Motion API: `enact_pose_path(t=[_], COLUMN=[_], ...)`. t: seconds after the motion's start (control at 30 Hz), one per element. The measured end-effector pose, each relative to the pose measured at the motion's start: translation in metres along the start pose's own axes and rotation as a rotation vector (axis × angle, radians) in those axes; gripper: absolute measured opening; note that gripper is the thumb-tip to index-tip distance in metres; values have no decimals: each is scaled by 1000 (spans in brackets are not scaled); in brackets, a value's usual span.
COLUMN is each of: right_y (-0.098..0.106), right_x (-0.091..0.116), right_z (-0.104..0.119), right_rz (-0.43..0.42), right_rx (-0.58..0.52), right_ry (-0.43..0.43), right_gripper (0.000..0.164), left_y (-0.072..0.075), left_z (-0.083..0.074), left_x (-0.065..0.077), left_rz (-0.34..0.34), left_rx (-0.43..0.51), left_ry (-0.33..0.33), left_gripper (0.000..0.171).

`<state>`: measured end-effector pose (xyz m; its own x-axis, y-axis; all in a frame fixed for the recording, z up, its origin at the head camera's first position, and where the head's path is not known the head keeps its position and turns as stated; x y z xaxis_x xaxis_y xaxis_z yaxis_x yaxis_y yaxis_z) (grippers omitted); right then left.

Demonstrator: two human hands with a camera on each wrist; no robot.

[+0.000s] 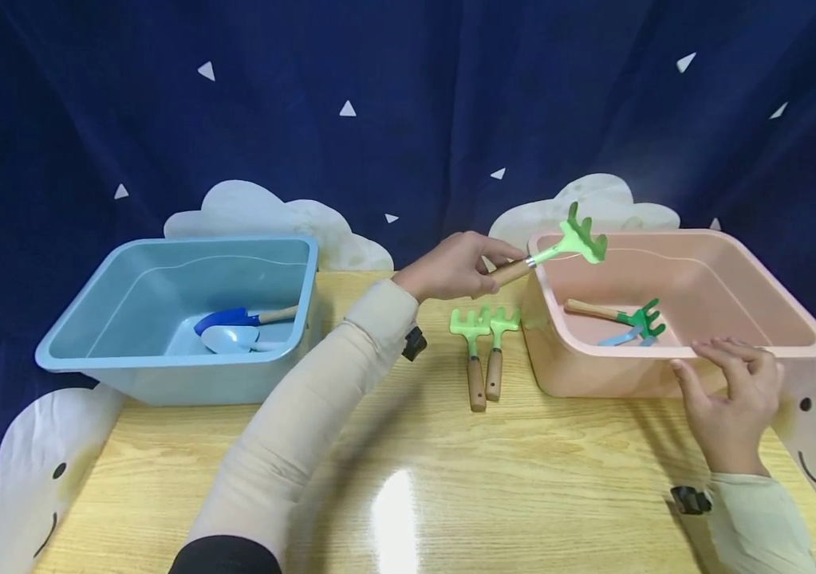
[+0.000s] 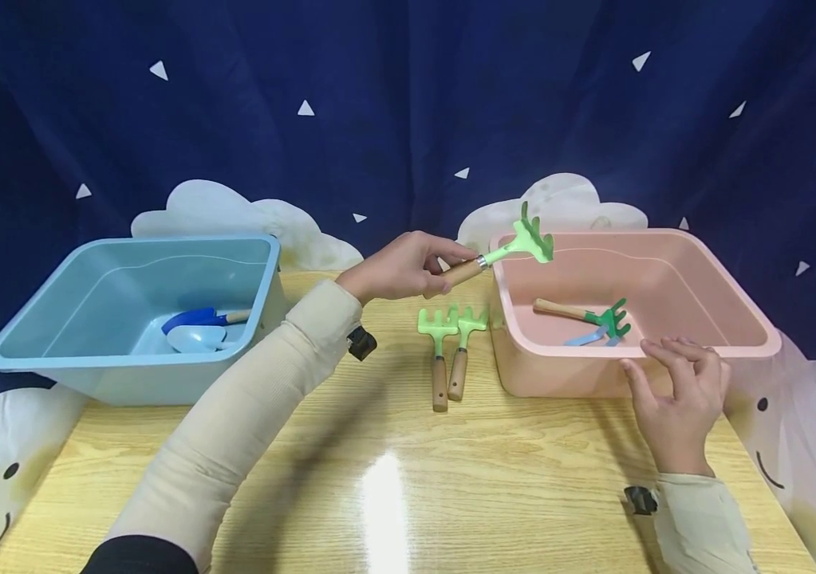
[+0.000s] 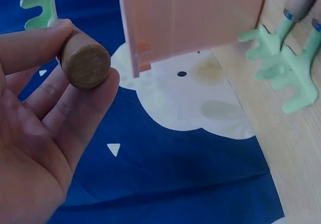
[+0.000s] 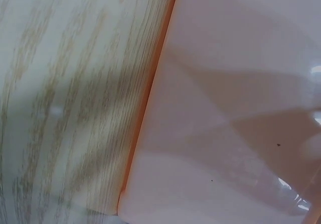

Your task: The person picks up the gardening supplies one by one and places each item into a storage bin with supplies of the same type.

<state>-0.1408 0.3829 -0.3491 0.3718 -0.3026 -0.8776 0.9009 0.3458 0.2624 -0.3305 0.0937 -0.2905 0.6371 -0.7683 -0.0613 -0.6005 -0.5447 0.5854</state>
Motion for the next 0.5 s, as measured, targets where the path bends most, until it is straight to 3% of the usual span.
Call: enact_pose_path(t=[0.27,0.5], right_y=[-5,-1], right_x=[-2,-1], right_z=[6,2], right_rz=[24,9], right_rx=[-8,5], right_ry=[-2,9], right_gripper=[69,66], left_y=[-2,-22], left_z=[-16,-31], left_x=[-12,-29], left_rz=[-28,19], left_rx=[17,60], left_ry=[-58,-94], left_gripper=[53,52])
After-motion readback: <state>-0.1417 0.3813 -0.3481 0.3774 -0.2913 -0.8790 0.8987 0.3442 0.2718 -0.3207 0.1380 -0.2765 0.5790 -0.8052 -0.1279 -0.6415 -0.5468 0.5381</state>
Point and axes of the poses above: each hand's wrist, its own x-axis away from the middle knuckle, its own y-axis out of the back of the hand, z = x × y, the point moved 10 cm from there along -x, towards the middle knuckle, and after that the axes turned 9 degrees about x, right-handed, at the moved point
